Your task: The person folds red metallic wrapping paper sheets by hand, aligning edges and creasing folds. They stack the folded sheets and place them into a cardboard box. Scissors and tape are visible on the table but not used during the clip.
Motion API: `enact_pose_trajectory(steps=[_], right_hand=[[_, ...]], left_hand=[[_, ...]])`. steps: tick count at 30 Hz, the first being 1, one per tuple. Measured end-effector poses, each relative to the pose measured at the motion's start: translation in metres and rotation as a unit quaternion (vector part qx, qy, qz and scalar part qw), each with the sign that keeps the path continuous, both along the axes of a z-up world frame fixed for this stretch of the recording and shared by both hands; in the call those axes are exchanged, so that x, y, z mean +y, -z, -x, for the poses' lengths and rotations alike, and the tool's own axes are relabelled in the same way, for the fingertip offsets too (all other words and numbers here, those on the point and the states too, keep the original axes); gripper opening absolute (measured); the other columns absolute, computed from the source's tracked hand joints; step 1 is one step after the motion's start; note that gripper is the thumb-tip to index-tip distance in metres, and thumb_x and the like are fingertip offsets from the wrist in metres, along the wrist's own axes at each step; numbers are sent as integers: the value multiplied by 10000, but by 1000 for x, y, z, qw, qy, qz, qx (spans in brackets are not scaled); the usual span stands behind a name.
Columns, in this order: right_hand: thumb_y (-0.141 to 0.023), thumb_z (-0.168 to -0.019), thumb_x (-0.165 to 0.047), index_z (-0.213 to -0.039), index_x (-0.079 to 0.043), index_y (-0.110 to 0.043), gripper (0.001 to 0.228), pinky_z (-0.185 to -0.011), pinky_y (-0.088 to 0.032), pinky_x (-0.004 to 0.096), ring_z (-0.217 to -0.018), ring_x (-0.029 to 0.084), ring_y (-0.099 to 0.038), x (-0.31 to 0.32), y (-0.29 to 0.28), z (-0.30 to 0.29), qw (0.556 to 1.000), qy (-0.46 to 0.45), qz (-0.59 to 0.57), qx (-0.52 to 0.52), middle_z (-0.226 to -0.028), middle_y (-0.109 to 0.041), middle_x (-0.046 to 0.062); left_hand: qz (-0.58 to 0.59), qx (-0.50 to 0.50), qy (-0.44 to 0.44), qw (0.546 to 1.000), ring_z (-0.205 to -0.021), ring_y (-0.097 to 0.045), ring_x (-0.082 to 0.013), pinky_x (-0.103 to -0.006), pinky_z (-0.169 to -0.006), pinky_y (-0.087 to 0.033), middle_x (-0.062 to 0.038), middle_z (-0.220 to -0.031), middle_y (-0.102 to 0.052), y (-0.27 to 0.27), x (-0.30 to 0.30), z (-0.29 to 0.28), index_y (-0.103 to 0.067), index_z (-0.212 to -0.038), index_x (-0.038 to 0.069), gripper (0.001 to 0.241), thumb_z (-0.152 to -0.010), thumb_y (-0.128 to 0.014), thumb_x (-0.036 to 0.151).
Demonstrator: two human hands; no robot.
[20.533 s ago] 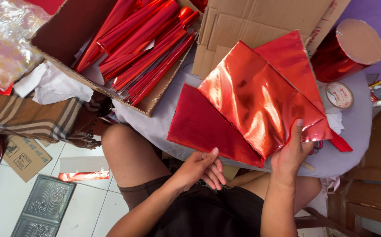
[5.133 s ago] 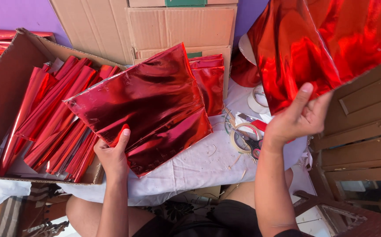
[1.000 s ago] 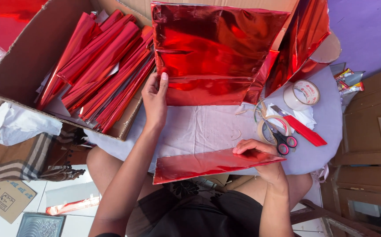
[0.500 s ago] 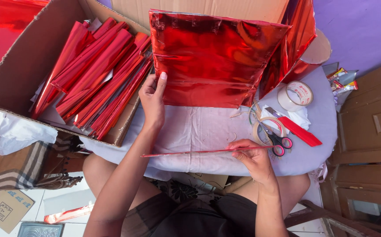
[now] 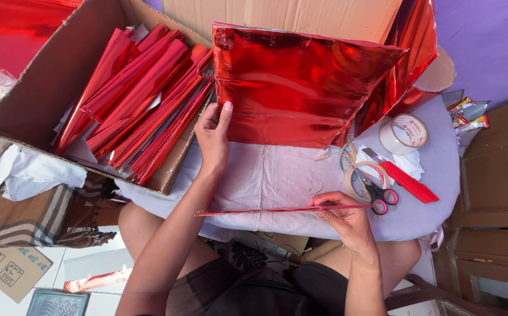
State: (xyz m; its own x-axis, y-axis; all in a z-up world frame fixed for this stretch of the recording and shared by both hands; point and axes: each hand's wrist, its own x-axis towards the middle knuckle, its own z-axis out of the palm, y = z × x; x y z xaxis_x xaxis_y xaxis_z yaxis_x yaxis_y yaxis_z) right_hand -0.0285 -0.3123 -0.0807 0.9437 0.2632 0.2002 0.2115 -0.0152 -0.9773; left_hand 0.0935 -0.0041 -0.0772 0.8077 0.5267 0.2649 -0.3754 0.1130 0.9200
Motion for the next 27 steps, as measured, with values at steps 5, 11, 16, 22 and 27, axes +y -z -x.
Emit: enact_pose_trajectory(steps=[5, 11, 16, 22, 27], right_hand=[[-831, -803, -58, -1054, 80, -706, 313, -887, -581, 385, -991, 250, -742, -1, -10, 2, 999, -12, -30, 11, -1003, -778, 237], [-863, -768, -83, -1082, 100, -681, 407, -907, -580, 406, -1019, 267, -732, -2, -14, 2, 999, -25, -43, -4, -999, -771, 256], [-869, -763, -80, -1076, 106, -677, 412, -896, -585, 402, -1016, 268, -739, -5, -14, 2, 998, -32, -43, -11, -991, -771, 256], [-861, -772, -57, -1062, 113, -679, 383, -888, -584, 405, -1008, 276, -734, -2, -19, 4, 998, -38, -53, -23, -979, -757, 255], [-867, -759, -43, -1016, 109, -693, 346, -866, -589, 422, -984, 279, -733, 1, -19, 5, 997, -38, -48, -53, -956, -752, 246]], left_hand=[[-2, 4, -5, 1000, -715, -417, -44, -200, -706, -403, 66, -677, -500, 7, 2, -3, -751, -921, 119, 176, -997, -737, 278], [-5, 9, -2, 1000, -720, -415, -44, -200, -709, -399, 72, -684, -500, 5, 2, -2, -751, -923, 127, 180, -1000, -733, 288], [-2, 11, 1, 1000, -722, -423, -45, -199, -711, -402, 70, -687, -504, 1, 1, 0, -751, -930, 128, 185, -1001, -730, 298], [-2, 13, 9, 1000, -731, -435, -38, -196, -718, -412, 76, -699, -522, 12, 4, -6, -755, -955, 131, 176, -1010, -721, 294], [-4, 6, 17, 1000, -735, -454, -38, -196, -724, -425, 71, -711, -533, -17, -2, 7, -753, -993, 129, 158, -1002, -729, 284]])
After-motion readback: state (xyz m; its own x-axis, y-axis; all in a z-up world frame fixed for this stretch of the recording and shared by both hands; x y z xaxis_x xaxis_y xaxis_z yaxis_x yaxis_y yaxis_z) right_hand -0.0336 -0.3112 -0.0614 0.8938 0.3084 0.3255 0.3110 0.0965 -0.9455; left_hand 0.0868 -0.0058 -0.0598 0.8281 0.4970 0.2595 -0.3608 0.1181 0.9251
